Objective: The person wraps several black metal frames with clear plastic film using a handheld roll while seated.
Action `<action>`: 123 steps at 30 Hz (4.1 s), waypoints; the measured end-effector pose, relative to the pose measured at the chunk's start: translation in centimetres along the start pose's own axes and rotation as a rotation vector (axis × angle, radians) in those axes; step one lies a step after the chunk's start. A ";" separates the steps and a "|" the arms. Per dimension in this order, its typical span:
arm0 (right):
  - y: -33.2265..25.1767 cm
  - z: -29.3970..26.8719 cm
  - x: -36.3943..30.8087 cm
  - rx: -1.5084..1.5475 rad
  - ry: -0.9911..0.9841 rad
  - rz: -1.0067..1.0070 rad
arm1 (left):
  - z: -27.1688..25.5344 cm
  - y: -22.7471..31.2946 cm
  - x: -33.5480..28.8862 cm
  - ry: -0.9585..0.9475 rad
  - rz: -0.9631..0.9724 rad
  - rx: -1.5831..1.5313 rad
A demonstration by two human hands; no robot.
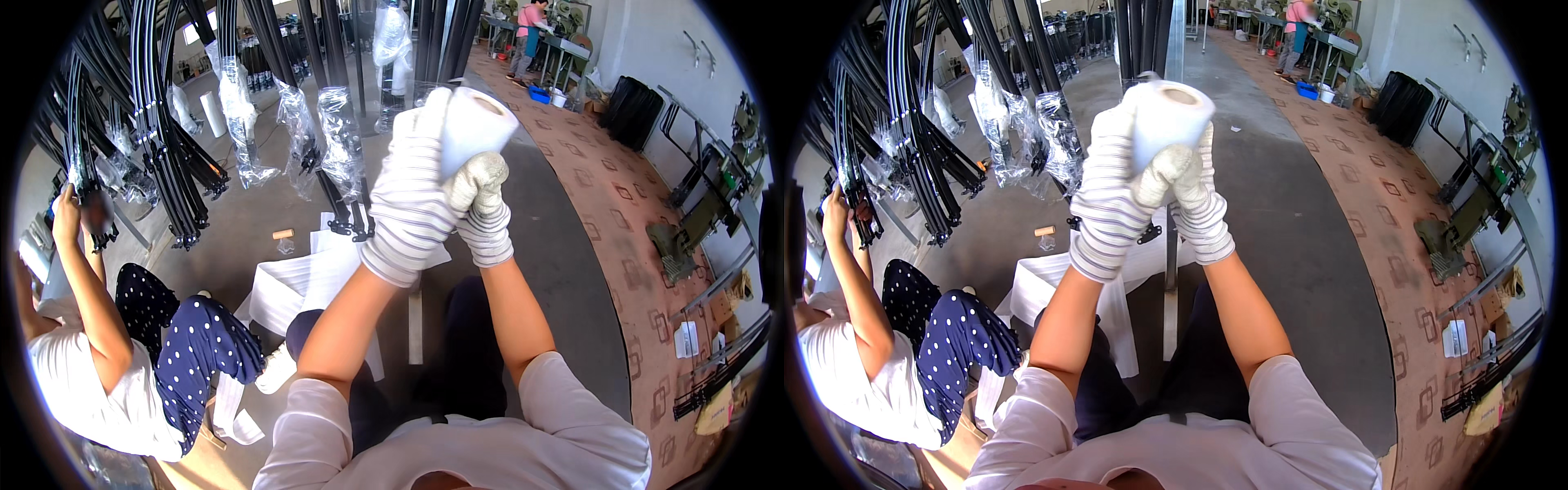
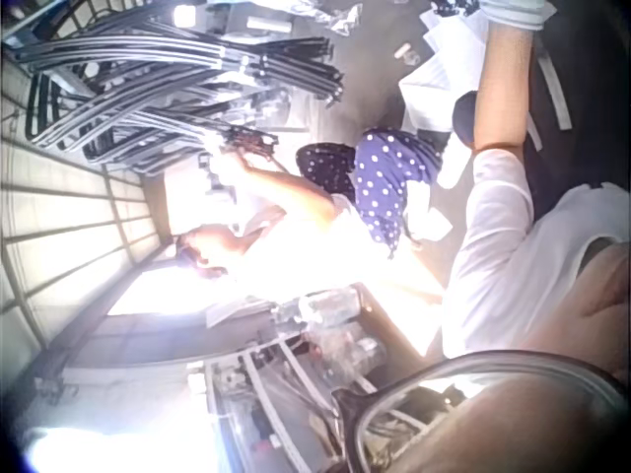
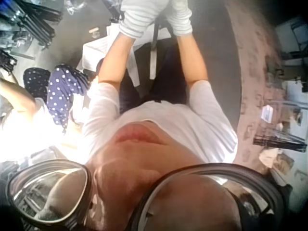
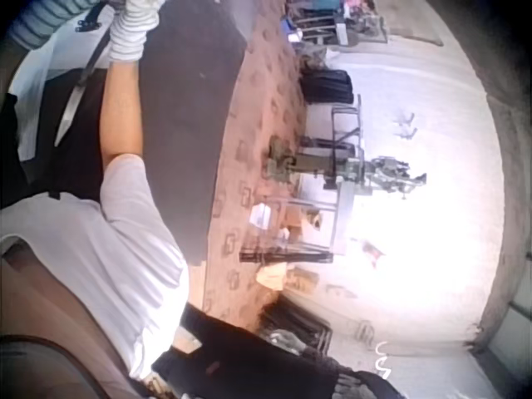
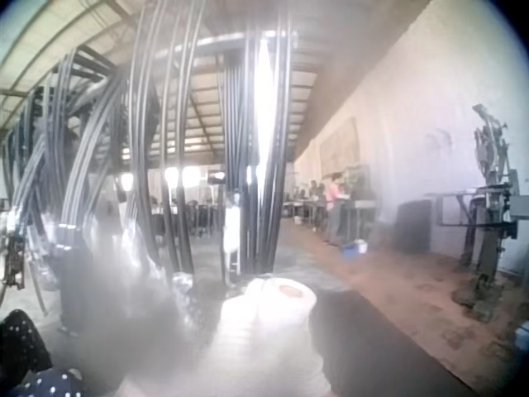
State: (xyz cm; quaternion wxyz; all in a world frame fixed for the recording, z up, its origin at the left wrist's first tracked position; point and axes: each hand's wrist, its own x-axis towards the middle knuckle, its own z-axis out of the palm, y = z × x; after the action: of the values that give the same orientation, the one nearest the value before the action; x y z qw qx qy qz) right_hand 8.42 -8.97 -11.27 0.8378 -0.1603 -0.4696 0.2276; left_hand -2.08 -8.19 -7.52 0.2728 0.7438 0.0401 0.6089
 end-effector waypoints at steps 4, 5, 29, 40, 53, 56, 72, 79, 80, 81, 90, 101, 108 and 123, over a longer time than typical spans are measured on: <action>-2.8 0.0 -1.3 -0.097 -0.152 0.033 | 0.5 -0.1 0.2 -0.031 0.103 0.094; -2.9 -0.5 -1.1 -0.056 -0.152 0.089 | 0.1 -0.2 0.5 -0.081 0.011 -0.111; -6.5 -3.7 3.7 -0.432 -0.032 0.158 | -1.7 -8.3 8.9 -0.397 -0.207 -0.158; -3.7 -6.4 9.3 -0.661 -0.023 0.012 | -3.2 -5.8 8.9 -0.446 -0.234 -0.336; 0.0 -1.6 10.5 -0.698 -0.042 0.107 | -5.0 -5.5 6.2 -0.425 -0.225 -0.428; -0.9 -2.1 9.3 -0.514 -0.022 0.088 | -5.0 -5.6 6.0 -0.410 -0.260 -0.515; -0.9 5.3 -7.7 -0.203 -0.107 -0.031 | -3.9 -4.5 7.0 -0.576 -0.434 -0.369; -5.2 5.1 -6.8 -0.355 0.107 -0.066 | -4.5 -4.7 6.8 -0.568 -0.515 -0.447; -6.1 4.3 -6.5 -0.382 0.058 -0.016 | -4.3 -4.8 6.7 -0.572 -0.500 -0.399; -6.0 4.1 -6.4 -0.398 0.006 0.004 | -4.0 -4.5 6.5 -0.571 -0.486 -0.353; -4.1 7.0 -4.4 -0.097 -0.079 0.180 | -1.9 -4.6 10.6 -0.910 -0.527 0.019; 1.6 4.7 -8.7 0.382 0.385 0.423 | -1.0 -6.0 11.0 -0.955 -0.421 0.198; 7.1 0.9 -8.7 0.095 0.672 0.622 | -1.5 -2.5 7.0 -0.692 -0.732 -0.420; 4.5 -1.9 -6.5 -0.940 0.641 0.172 | -5.5 -13.3 4.6 -0.786 -0.374 -0.282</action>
State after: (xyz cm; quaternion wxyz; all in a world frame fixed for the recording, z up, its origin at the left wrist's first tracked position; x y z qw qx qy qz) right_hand 6.07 -8.75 -19.03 0.7556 -0.6140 -0.2281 0.0016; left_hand -2.39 6.87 -8.85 0.4709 0.8541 -0.0162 0.2203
